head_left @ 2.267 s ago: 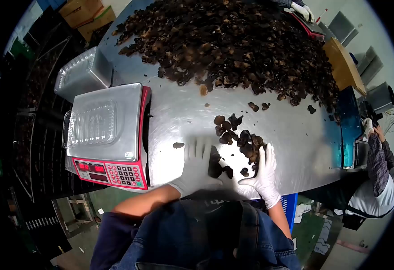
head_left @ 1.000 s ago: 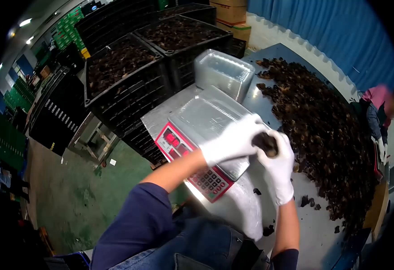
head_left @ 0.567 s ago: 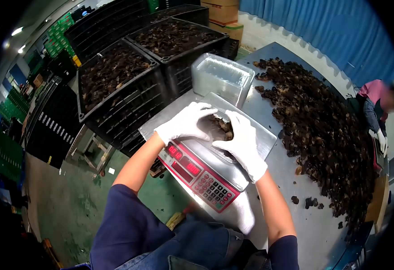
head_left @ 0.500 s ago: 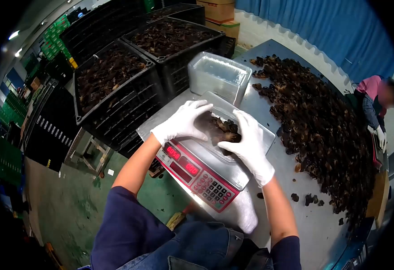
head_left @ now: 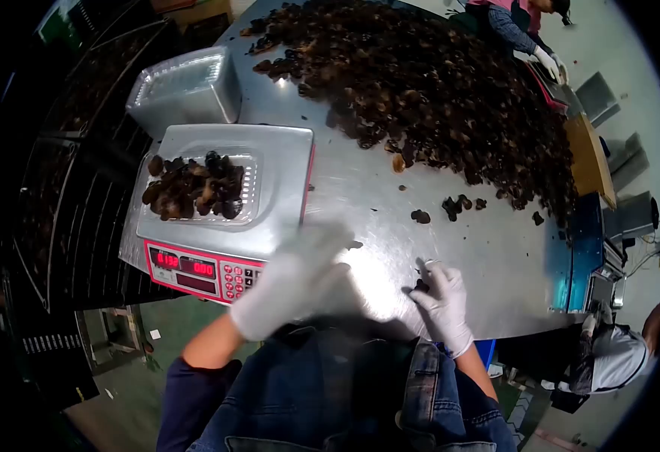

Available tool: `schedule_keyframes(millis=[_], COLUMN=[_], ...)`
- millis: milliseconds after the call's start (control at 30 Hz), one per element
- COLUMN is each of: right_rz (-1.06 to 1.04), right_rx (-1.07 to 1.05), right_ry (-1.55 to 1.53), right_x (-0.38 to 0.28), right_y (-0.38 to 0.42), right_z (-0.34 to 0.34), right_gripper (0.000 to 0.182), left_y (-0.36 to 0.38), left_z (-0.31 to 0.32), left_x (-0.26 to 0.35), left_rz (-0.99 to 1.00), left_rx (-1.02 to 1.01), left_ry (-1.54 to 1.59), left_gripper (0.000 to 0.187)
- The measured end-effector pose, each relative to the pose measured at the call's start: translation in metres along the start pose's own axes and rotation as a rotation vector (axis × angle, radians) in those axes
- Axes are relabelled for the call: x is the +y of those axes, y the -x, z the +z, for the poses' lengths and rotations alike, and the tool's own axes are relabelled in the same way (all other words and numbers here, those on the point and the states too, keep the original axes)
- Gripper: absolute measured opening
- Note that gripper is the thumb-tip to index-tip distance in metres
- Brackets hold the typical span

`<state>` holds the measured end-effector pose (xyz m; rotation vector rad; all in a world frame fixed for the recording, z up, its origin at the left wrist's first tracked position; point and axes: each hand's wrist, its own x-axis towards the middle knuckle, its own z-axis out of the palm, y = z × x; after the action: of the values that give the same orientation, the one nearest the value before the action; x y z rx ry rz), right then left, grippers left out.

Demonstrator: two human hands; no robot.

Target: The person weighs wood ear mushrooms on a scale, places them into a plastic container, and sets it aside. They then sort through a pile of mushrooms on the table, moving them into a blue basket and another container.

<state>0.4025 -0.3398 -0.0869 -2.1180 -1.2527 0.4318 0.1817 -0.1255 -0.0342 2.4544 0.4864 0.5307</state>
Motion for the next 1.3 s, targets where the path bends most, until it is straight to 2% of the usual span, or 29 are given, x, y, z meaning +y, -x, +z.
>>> schedule_keyframes(millis=[33,67,133,167,233,267,300,367,400,433,500,533,567,600,633,700,733,767,833,867,900,967,1000,1067,1133,1167,1200,1233,1300], right_rz=[-0.210,-0.212,-0.193,-0.184,-0.156,-0.138,-0.120,-0.046,0.049,0.010,0.091,0.168,0.214,0.242,0.271,0.099,0.034,0.054,0.038,0.057,0.076,0.063,0.175,0.143,0.163,0.144,0.152,0.153,0.034], right_rx=[0.003,0.012,0.030,0.116,0.132,0.216,0.299,0.418,0.471,0.546,0.548,0.513,0.502,0.410,0.316,0.150,0.093,0.001,-0.059,-0.063,-0.062,0.109,0.127,0.157,0.168,0.214,0.206,0.175,0.133], right_ry=[0.279,0.295,0.325,0.279,0.054,-0.026,-0.106,0.001,-0.106,-0.127,-0.201,-0.136,-0.109,-0.130,-0.151,-0.009,0.053,-0.096,-0.165,-0.073,-0.037,-0.203,-0.322,-0.368,-0.444,-0.506,-0.617,-0.490,-0.540], right_x=[0.017,0.024,0.051,0.056,0.056,0.051,0.044,0.058,0.078,0.089,0.147,0.157,0.173,0.184,0.194,0.180,0.175,0.152,0.144,0.130,0.127,0.149,0.147,0.158,0.138,0.125,0.112,0.092,0.057], right_y=[0.009,0.017,0.033,0.037,0.035,0.027,0.013,-0.016,-0.033,-0.056,-0.098,-0.114,-0.130,-0.143,-0.151,-0.154,-0.154,-0.150,-0.147,-0.145,-0.144,-0.141,-0.139,-0.134,-0.131,-0.124,-0.124,-0.124,-0.131], right_z=[0.009,0.019,0.043,0.050,0.045,0.036,0.023,-0.011,-0.023,-0.037,-0.049,-0.059,-0.061,-0.065,-0.066,-0.066,-0.060,-0.064,-0.053,-0.054,-0.050,-0.029,-0.025,-0.011,-0.007,-0.008,-0.007,-0.009,0.000], right_gripper=[0.050,0.049,0.040,0.030,0.025,0.025,0.026,0.023,0.022,0.025,0.033,0.035,0.038,0.041,0.043,0.046,0.048,0.046,0.045,0.046,0.048,0.050,0.050,0.050,0.048,0.046,0.045,0.048,0.051], left_y=[-0.004,-0.008,-0.013,-0.013,-0.012,-0.009,-0.015,-0.025,-0.038,-0.055,-0.092,-0.104,-0.116,-0.130,-0.139,-0.161,-0.168,-0.176,-0.190,-0.195,-0.197,-0.198,-0.198,-0.200,-0.196,-0.190,-0.183,-0.178,-0.165], left_z=[0.033,0.063,0.115,0.129,0.147,0.155,0.154,0.154,0.147,0.148,0.156,0.168,0.184,0.190,0.194,0.187,0.210,0.222,0.238,0.245,0.249,0.254,0.252,0.262,0.259,0.274,0.241,0.227,0.178], left_x=[0.002,0.001,-0.004,-0.009,-0.020,-0.027,-0.028,-0.022,-0.012,-0.005,0.010,0.011,0.007,0.011,0.015,0.034,0.025,0.024,0.024,0.024,0.021,0.019,0.025,0.024,0.022,0.013,0.025,0.022,0.026], left_rz=[0.060,0.073,-0.058,-0.051,-0.121,-0.113,-0.103,-0.192,-0.185,-0.184,-0.201,-0.196,-0.218,-0.243,-0.244,-0.297,-0.222,-0.227,-0.215,-0.180,-0.184,-0.161,-0.173,-0.161,-0.159,-0.161,-0.177,-0.116,-0.260], left_rx=[-0.051,-0.054,-0.030,-0.027,-0.074,-0.001,0.001,-0.067,-0.038,-0.040,-0.129,-0.126,-0.116,-0.105,-0.102,-0.218,-0.128,-0.125,-0.102,-0.066,-0.063,-0.089,-0.031,-0.001,0.045,0.122,0.081,0.104,0.054], left_ry=[-0.022,-0.022,-0.516,-0.521,-0.443,-0.342,-0.347,-0.221,-0.026,-0.030,0.016,0.009,0.046,0.084,0.077,0.095,0.156,0.151,0.175,0.177,0.173,0.207,0.221,0.232,0.248,0.363,0.373,0.235,0.181], left_gripper=[0.047,0.047,0.041,0.041,0.035,0.026,0.026,0.021,0.018,0.018,0.032,0.032,0.041,0.050,0.050,0.060,0.070,0.070,0.073,0.063,0.063,0.043,0.027,0.025,0.023,0.026,0.028,0.030,0.031])
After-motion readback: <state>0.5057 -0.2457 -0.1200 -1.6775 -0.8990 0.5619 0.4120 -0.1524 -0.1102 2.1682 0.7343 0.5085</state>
